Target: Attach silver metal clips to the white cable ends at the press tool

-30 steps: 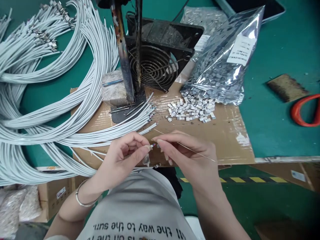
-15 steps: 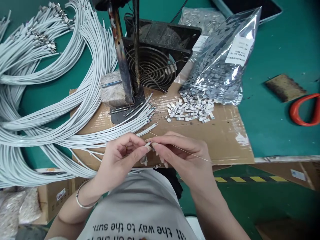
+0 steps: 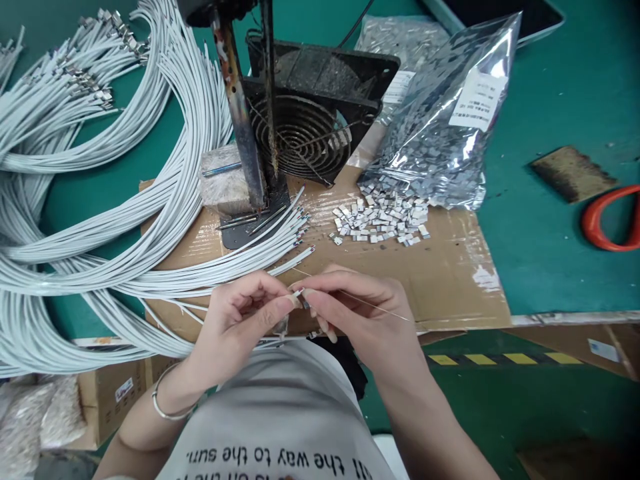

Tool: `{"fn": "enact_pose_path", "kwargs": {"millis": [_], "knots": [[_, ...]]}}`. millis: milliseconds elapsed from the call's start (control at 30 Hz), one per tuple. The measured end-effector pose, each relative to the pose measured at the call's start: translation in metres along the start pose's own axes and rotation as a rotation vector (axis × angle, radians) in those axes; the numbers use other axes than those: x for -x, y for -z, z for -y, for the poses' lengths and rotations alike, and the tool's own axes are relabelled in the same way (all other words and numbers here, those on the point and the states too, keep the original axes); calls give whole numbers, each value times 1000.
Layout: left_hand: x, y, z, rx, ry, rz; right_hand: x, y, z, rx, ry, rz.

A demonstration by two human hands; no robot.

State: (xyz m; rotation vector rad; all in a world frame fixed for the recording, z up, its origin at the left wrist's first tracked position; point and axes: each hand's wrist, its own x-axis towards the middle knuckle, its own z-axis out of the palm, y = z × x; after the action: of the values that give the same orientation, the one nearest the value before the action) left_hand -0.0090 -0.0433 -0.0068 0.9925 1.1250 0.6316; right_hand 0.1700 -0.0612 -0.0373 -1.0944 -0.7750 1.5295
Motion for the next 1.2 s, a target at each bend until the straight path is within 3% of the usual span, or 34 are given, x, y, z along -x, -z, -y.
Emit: {"fn": "enact_pose_path", "kwargs": {"millis": [200, 333, 500, 600, 733, 900, 1033, 1100, 1200], "knots": [[1, 2, -3, -106, -62, 69, 1, 7, -2, -138, -142, 103], [3, 2, -7, -195, -47, 96, 5, 10, 5, -31, -182, 69], [5, 0, -8, -237, -49, 21, 7, 6, 11, 181, 22, 31], [4, -2, -6, -272, -68, -6, 7, 4, 14, 169, 6, 53], [3, -5, -4, -361, -141, -55, 8, 2, 17, 167, -62, -19], [3, -10, 3, -534, -335, -184, 10, -4, 16, 121, -47, -89], [4, -15, 10, -728, -609, -336, 11, -10, 19, 104, -82, -217], [5, -18, 12, -819, -684, -364, 10, -14, 17, 95, -53, -219], [7, -20, 12, -726, -546, -322, 9, -20, 5, 89, 19, -205]]}}
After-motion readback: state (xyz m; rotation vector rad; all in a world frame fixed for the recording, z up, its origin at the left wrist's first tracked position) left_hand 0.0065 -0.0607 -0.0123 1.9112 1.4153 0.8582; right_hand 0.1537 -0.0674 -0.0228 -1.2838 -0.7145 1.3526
